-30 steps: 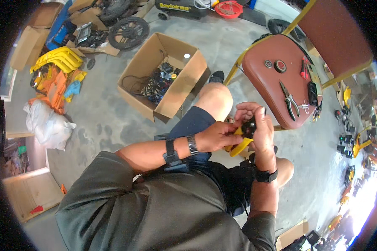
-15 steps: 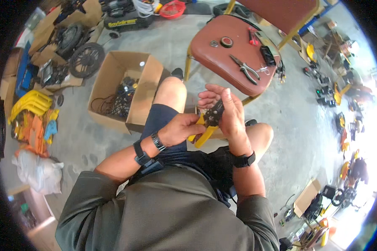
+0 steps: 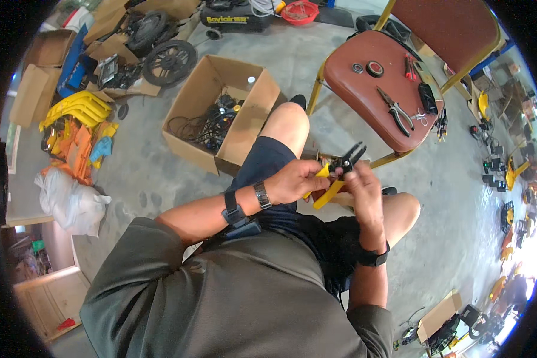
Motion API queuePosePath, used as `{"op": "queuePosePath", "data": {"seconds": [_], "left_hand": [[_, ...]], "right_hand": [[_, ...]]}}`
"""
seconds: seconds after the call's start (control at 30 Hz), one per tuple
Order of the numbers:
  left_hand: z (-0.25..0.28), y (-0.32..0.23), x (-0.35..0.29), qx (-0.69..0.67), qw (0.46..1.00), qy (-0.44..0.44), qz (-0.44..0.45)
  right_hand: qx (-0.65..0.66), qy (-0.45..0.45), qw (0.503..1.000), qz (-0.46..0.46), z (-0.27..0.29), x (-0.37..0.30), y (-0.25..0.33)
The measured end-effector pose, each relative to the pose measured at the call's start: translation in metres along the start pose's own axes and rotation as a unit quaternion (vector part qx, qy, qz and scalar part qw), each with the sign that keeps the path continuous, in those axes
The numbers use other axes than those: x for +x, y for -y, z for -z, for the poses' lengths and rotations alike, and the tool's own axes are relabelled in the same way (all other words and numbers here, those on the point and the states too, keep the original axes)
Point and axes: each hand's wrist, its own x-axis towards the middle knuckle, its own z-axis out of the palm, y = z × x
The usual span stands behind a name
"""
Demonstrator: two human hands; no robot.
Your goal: Repairing a motorcycle turn signal component by stripping and connecting electrical wires.
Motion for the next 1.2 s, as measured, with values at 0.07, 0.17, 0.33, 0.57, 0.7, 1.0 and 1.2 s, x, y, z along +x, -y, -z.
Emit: {"op": "queuePosePath", "data": {"seconds": [0.07, 0.17, 0.33, 0.57, 0.7, 1.0, 1.2], "left_hand": [[-0.001, -0.004, 0.002, -0.012, 1.0, 0.005, 0.008], [-0.002, -0.001, 0.005, -0.001, 1.0, 0.027, 0.011], [0.003, 0.012, 0.014, -0.007, 0.997, 0.07, -0.032], [0.038, -0.001, 0.004, 0.021, 0.999, 0.033, -0.014], [0.059, -0.001, -0.002, -0.017, 0.999, -0.024, -0.024], [0.072, 0.006, -0.004, -0.114, 0.993, -0.042, -0.008], [0.072, 0.007, -0.004, -0.109, 0.993, -0.035, -0.021]], "right_hand": [[-0.152, 0.058, 0.986, 0.016, -0.009, -0.006, -0.011], [-0.104, -0.009, 0.993, -0.049, -0.016, -0.015, -0.007], [0.071, -0.044, 0.996, -0.004, -0.007, 0.002, -0.001], [-0.139, -0.138, 0.981, -0.006, 0.059, 0.088, 0.049], [-0.399, -0.164, 0.902, 0.028, 0.095, 0.144, 0.067], [-0.299, -0.167, 0.939, 0.03, 0.121, 0.225, 0.071], [-0.287, -0.17, 0.942, 0.047, 0.135, 0.24, 0.062]]}}
